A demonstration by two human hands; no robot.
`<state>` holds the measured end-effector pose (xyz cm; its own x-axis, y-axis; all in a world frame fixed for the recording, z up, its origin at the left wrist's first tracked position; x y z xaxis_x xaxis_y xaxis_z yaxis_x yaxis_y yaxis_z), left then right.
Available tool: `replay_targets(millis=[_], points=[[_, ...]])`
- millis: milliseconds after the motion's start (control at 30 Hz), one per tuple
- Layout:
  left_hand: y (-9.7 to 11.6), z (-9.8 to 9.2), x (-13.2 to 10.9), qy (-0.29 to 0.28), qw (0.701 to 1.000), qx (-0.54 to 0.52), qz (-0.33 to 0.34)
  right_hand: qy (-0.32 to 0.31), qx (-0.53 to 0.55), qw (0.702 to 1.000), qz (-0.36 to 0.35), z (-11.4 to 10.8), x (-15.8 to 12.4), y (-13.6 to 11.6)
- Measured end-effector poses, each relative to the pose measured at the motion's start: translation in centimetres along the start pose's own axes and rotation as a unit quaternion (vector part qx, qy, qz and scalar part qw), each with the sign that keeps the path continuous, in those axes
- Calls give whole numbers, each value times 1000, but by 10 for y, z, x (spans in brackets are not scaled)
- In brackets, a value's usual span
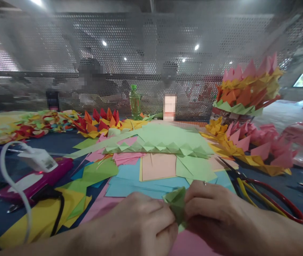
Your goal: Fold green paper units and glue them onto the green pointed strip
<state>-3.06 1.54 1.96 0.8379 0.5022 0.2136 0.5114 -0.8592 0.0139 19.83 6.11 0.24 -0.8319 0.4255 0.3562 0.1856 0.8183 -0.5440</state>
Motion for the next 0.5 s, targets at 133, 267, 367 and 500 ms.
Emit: replay_targets(millis=[133,267,367,500], points=[[-2,1,1,5,1000,14,10,5,5,1000,-13,-2,0,1],[0,1,0,14,999,26,26,11,0,1000,-17,-6,1,3],[1,0,-2,5,1000,10,24,1,16,1000,-23,-8,0,4],[0,0,1,7,1000,-1,14,-7,32,999,-41,-8,-1,7]])
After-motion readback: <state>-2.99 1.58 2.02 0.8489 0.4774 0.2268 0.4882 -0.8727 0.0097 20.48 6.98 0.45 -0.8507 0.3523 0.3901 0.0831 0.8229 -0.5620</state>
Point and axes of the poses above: each hand's wrist, its own x-axis towards the middle knuckle, its own z-axis out of the palm, y = z × x, the point moved 1 cm from there along x, towards the middle knuckle, and after that the axes turned 5 degrees about x, right-handed, at the moved point
